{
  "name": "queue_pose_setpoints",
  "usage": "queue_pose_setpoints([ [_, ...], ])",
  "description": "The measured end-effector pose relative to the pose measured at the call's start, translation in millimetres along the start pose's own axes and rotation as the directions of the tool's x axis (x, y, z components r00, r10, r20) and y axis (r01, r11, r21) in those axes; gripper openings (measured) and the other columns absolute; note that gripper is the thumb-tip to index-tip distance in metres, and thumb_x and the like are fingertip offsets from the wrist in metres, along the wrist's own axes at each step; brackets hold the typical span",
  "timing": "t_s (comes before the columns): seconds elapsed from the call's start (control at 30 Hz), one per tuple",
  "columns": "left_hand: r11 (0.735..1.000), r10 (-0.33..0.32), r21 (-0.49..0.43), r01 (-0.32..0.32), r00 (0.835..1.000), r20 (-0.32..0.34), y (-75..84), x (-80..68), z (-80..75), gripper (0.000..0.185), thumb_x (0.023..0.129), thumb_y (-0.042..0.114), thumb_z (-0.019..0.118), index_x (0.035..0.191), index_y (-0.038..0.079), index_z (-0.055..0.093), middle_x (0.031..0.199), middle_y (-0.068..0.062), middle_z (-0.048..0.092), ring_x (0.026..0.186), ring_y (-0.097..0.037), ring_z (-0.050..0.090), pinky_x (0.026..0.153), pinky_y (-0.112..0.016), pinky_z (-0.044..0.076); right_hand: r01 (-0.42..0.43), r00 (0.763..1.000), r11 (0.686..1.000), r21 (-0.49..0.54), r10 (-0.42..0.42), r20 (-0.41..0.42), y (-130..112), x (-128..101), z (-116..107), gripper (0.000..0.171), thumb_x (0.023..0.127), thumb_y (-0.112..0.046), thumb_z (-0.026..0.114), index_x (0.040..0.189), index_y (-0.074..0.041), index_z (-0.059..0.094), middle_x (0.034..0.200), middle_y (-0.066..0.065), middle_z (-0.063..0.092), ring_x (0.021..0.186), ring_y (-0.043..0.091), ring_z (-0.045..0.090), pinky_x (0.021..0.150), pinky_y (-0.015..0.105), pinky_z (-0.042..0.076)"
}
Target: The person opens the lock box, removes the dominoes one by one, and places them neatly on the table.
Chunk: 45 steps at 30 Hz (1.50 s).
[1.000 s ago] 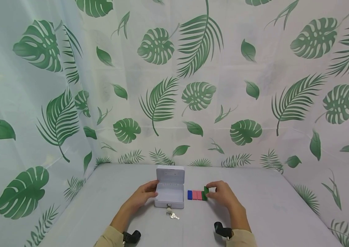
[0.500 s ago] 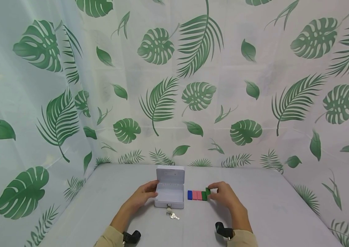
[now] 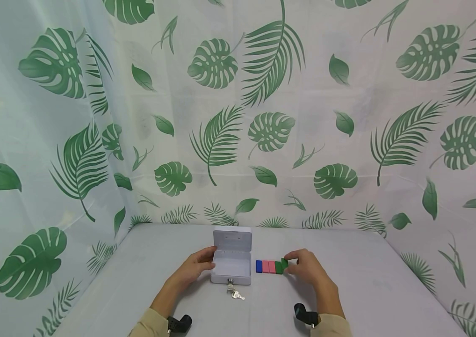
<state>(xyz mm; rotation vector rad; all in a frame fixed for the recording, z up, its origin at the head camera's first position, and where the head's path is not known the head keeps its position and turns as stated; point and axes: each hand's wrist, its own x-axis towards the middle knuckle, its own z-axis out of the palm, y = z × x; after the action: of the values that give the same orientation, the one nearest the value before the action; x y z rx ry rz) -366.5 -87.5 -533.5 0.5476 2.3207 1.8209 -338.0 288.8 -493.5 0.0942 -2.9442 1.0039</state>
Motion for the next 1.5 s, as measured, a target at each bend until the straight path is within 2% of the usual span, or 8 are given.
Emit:
queue_pose_setpoints([
  [0.47,1.000,-0.009,-0.005,0.009,1.000,-0.003,0.7,0.1,-0.3,0.058,0.097,0.009,0.067,0.153,0.006,0.051,0.156,-0.018,0.052,0.147,-0.041,0.047,0.122,-0.061,0.036,-0.002,1.000,1.000,-0.001,0.002,0.009,4.0,2.6,4.0,0.035,0.081,-0.007,0.085,0.116,-0.008,0.079,0.113,0.008,0.072,0.090,0.022,0.056,0.068,0.032,0.049],
  [0.8,1.000,-0.001,0.003,0.001,1.000,0.001,-2.3,1.9,-1.1,0.059,0.097,0.010,0.067,0.153,0.005,0.050,0.156,-0.019,0.052,0.147,-0.041,0.046,0.122,-0.059,0.036,-0.006,1.000,1.000,-0.023,0.006,0.017,2.0,2.4,4.7,0.035,0.082,-0.007,0.085,0.116,-0.007,0.078,0.122,0.013,0.072,0.095,0.023,0.058,0.077,0.039,0.056],
  [1.5,1.000,-0.006,0.000,0.006,1.000,-0.001,-1.2,0.8,-0.5,0.059,0.096,0.009,0.068,0.152,0.006,0.051,0.156,-0.019,0.052,0.147,-0.042,0.046,0.121,-0.060,0.037,-0.028,0.999,0.998,-0.051,0.030,0.028,1.7,4.4,7.3,0.034,0.082,-0.006,0.085,0.116,-0.007,0.079,0.125,0.016,0.071,0.096,0.023,0.059,0.081,0.042,0.058],
])
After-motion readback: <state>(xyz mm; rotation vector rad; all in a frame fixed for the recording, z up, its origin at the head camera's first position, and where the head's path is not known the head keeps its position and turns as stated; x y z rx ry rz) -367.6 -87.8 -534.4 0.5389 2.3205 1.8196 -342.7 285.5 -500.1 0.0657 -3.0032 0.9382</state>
